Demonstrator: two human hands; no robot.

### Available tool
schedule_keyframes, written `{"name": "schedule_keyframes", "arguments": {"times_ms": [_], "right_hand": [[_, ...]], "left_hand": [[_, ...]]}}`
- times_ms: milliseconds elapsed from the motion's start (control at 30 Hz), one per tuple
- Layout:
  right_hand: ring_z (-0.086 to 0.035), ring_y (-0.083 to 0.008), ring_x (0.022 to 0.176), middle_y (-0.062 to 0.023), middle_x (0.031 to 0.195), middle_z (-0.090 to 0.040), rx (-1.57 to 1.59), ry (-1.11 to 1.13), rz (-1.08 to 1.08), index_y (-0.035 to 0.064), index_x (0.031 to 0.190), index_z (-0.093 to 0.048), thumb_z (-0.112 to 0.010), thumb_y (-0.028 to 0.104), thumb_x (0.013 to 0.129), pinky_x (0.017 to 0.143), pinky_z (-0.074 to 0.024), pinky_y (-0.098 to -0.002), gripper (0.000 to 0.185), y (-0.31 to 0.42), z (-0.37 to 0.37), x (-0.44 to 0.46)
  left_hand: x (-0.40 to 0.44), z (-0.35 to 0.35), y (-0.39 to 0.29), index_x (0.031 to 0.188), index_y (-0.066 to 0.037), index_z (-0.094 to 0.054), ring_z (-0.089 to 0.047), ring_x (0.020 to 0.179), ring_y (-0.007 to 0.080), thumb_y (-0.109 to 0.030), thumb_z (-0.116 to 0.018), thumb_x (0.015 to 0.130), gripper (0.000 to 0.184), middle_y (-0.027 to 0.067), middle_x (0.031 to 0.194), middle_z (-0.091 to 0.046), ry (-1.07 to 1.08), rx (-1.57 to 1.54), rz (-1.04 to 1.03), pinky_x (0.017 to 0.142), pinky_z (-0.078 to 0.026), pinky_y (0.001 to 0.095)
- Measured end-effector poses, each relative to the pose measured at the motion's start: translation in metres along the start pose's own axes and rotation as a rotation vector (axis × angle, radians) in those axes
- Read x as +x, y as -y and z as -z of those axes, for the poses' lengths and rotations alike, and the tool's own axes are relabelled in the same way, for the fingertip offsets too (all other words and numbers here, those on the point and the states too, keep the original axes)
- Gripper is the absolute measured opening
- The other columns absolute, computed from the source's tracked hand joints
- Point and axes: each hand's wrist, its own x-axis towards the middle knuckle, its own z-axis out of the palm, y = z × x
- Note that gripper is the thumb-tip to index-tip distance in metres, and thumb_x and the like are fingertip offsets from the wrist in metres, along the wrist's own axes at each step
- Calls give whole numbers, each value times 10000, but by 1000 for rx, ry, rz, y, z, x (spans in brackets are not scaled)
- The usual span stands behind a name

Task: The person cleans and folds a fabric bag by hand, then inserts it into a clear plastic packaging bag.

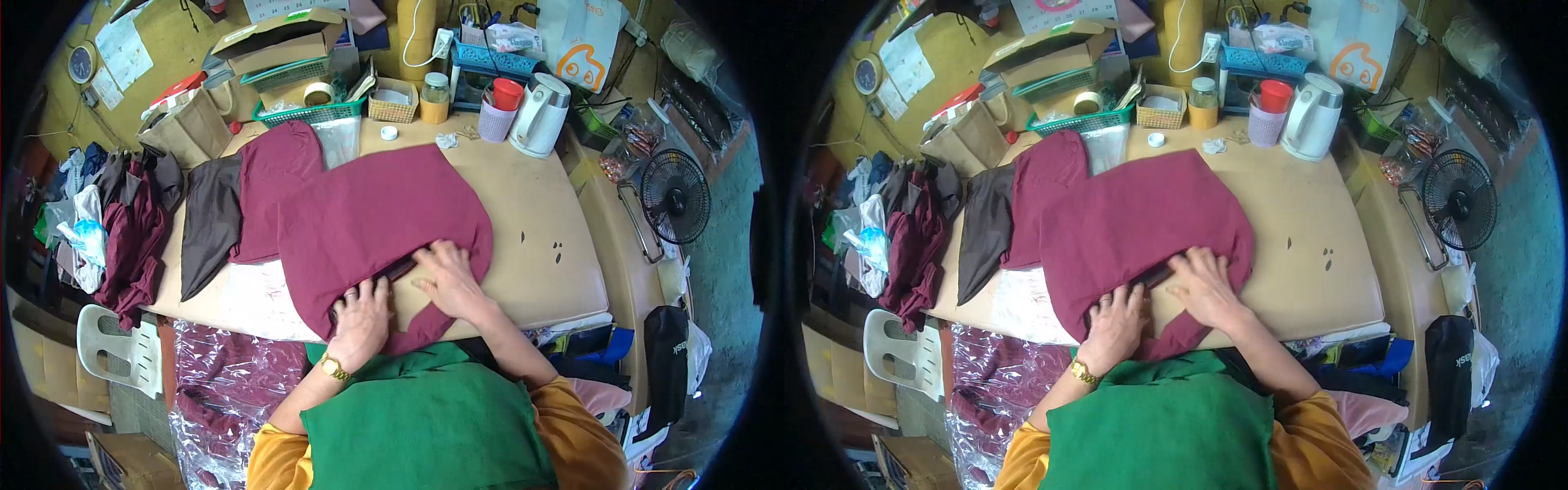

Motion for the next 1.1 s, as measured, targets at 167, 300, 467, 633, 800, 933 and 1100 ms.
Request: {"name": "schedule_keyframes", "arguments": {"times_ms": [167, 300, 467, 633, 800, 933, 1100], "right_hand": [[-389, -486, 1258, -293, 1347, -440, -356, -213, -339, -39, 1246, -575, -619, 448, 912, 1079, -283, -602, 592, 17, 20, 7], [-437, -475, 1238, -272, 1333, -504, -405, 209, -639, -37, 1282, -569, -583, 437, 930, 1112, -231, -631, 591, -19, 8, 13], [-473, -436, 1222, -258, 1265, -558, -412, -37, -467, -51, 1209, -613, -669, 306, 865, 1114, -234, -624, 499, -40, 5, -8], [-556, -363, 1090, -188, 1085, -606, -201, -10, -258, 31, 1068, -651, -719, 162, 798, 957, -439, -498, 308, 42, 15, -11], [-604, -371, 945, -185, 967, -599, 236, 7, -63, -8, 1063, -599, -657, 125, 854, 821, -493, -455, 255, 68, -38, -16], [-592, -417, 966, -204, 987, -581, 322, 75, -192, -6, 1052, -551, -659, 80, 842, 828, -482, -497, 251, 72, -40, -14], [-591, -438, 938, -216, 990, -583, 357, 13, -173, -1, 1012, -538, -622, 63, 858, 784, -472, -516, 187, 69, -48, -19]], "left_hand": [[-19, 38, 5, 1521, -41, -244, -564, 1106, 404, -338, -705, 848, 868, 220, 1293, -487, 205, -80, -6, 910, -502, 502], [-18, -16, 10, 1506, -13, -285, -598, 1053, 394, -297, -700, 866, 814, 233, 1194, -561, 75, -238, -206, 938, -502, 455], [-19, 22, 17, 1096, -16, -611, -641, 829, 325, -174, -768, 811, 362, 140, 905, -633, -390, -447, -163, 745, -521, 398], [-37, -2, 35, 885, -28, -612, -631, 708, 298, -187, -799, 773, 269, 119, 780, -605, -159, -385, 203, 627, -497, 404], [-32, 2, 20, 792, -13, -626, -621, 641, 338, -89, -737, 820, 138, 158, 744, -623, -273, -576, 43, 592, -489, 413], [-31, 7, 12, 798, -12, -622, -627, 644, 330, -86, -743, 815, 143, 151, 747, -622, -334, -623, -2, 583, -485, 406], [-34, 10, 11, 792, -4, -596, -628, 639, 323, -138, -784, 793, 231, 155, 743, -623, -309, -638, 48, 584, -492, 393]]}}
